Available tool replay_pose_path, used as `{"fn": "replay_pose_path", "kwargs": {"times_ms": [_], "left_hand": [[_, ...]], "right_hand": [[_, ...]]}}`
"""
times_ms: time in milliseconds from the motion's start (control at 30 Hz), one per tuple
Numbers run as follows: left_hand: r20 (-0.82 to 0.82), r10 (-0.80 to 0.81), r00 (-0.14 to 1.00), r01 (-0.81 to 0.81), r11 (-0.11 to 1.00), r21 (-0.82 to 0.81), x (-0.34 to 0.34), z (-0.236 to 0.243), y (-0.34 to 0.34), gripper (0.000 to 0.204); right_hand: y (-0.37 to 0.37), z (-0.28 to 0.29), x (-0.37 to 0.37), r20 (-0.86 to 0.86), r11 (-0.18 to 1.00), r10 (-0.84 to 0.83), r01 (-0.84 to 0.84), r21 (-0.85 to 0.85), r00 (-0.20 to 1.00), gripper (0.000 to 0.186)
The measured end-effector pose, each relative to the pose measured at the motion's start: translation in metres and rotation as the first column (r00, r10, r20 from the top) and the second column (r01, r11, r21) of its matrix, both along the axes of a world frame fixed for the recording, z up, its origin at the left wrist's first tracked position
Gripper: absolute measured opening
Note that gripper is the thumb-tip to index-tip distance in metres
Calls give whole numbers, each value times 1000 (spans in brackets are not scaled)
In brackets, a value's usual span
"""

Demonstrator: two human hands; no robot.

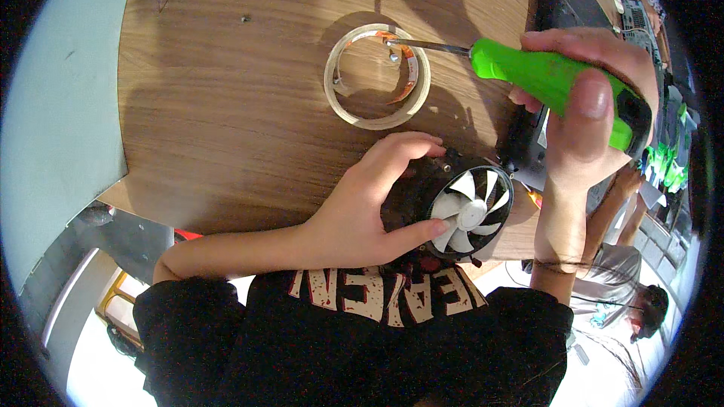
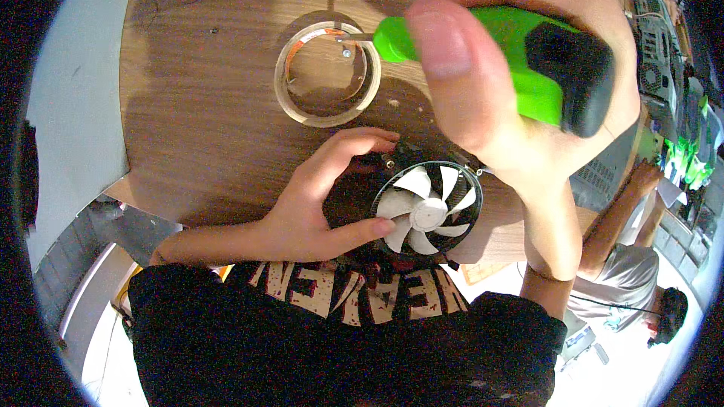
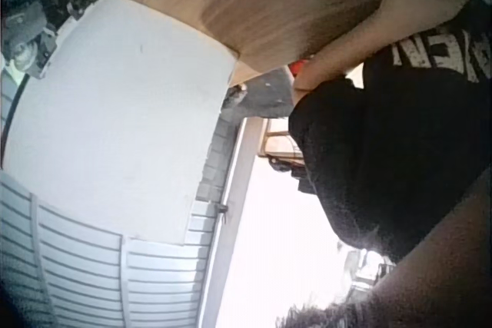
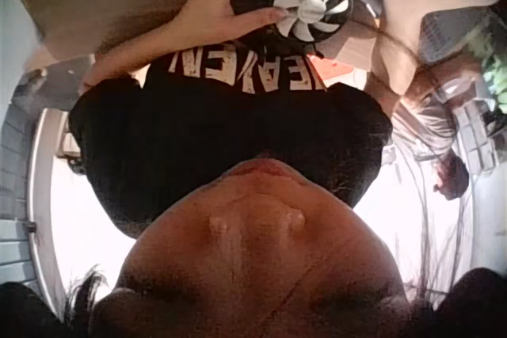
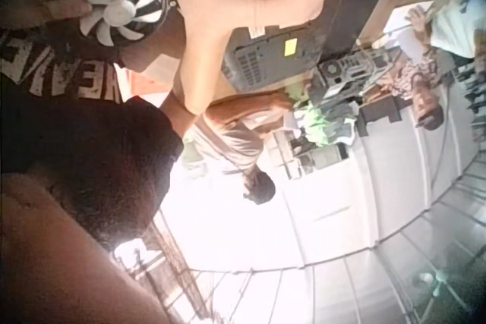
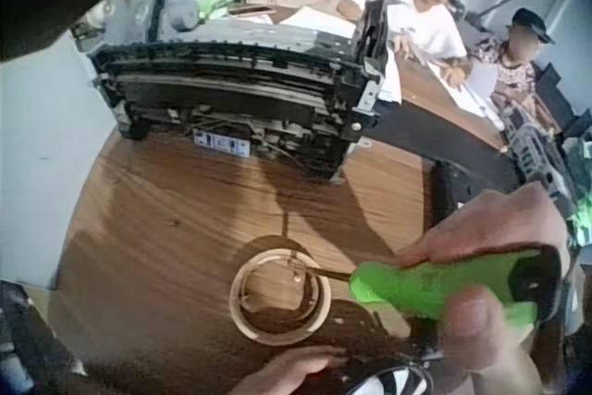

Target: The person unscrews the casing of a computer cooling fan using a screwdriver, removes the internal components, and then reassembles the fan by placing a screw and tightening it with the screwdriver.

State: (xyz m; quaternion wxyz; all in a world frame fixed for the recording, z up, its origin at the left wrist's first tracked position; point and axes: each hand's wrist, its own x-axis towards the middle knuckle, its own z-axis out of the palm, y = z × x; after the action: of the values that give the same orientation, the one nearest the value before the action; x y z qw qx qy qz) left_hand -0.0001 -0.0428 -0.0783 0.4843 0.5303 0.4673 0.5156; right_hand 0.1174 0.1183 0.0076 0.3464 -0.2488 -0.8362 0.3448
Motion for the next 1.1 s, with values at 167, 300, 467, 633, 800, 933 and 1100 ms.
{"fn": "replay_pose_path", "kwargs": {"times_ms": [167,300,467,633,800,933,1100], "left_hand": [[13,4,1000,-4,1000,-18,0,2,0,61],[3,12,1000,-12,1000,-15,1,2,1,61],[44,17,999,-15,999,-32,4,0,0,61],[41,12,999,-11,1000,-14,5,2,1,61],[40,32,999,-31,999,-27,4,0,-1,62],[55,17,998,-15,999,-34,6,1,-1,62],[57,29,998,-27,999,-47,6,0,-2,62]], "right_hand": [[-1,0,-13,-20,999,19,-18,30,1000,35],[3,1,-15,5,995,32,-32,98,999,30],[5,11,-13,122,974,19,-45,220,992,29],[1,19,-10,129,982,7,-31,187,992,27],[7,11,-13,109,959,36,-65,275,993,25],[0,16,-9,133,959,-12,-26,282,991,23],[-3,10,-8,164,981,-50,18,191,985,21]]}}
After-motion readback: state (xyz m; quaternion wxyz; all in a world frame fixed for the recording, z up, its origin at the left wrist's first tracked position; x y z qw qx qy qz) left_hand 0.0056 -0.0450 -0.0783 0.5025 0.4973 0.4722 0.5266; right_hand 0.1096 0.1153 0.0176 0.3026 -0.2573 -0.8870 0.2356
